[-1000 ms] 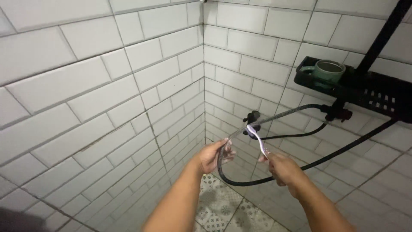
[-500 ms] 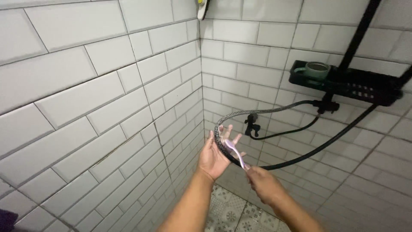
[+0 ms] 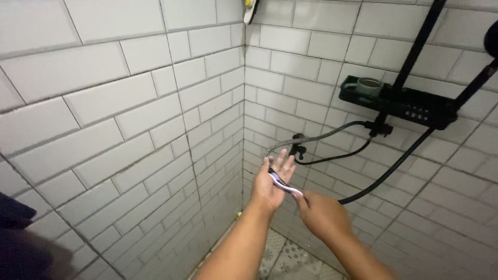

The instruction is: Cleaning a handheld shower head and hose with a toothbrush in a bathroom.

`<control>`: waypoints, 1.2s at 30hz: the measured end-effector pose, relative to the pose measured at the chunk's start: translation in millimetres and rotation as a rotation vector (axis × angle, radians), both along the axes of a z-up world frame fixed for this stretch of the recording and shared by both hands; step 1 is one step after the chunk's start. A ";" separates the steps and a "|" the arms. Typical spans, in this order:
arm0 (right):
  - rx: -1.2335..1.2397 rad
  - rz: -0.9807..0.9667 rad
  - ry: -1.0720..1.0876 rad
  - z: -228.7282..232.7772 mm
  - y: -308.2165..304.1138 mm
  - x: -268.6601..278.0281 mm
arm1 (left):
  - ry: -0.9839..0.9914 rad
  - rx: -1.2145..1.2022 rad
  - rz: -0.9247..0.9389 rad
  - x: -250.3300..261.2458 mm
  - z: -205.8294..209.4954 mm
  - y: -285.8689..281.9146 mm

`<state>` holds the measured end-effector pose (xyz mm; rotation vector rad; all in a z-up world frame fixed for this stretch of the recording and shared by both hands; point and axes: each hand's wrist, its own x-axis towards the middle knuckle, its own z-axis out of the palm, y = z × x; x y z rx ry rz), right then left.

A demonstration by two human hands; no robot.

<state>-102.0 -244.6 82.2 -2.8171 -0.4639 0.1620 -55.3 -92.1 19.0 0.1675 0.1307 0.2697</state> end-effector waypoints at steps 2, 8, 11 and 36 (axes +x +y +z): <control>-0.022 0.014 -0.018 -4.2 -2.9 2.5 | -0.020 0.000 0.006 17.3 -30.5 13.4; 0.074 -0.058 -0.005 -19.3 -17.7 -4.4 | -0.103 0.015 -0.032 38.8 -38.4 37.0; 0.080 -0.079 0.006 -10.4 6.9 4.7 | -0.073 0.100 -0.087 8.3 6.7 23.7; 0.875 -0.307 0.897 -48.4 25.4 17.2 | -0.018 0.091 -0.131 35.7 -23.2 48.2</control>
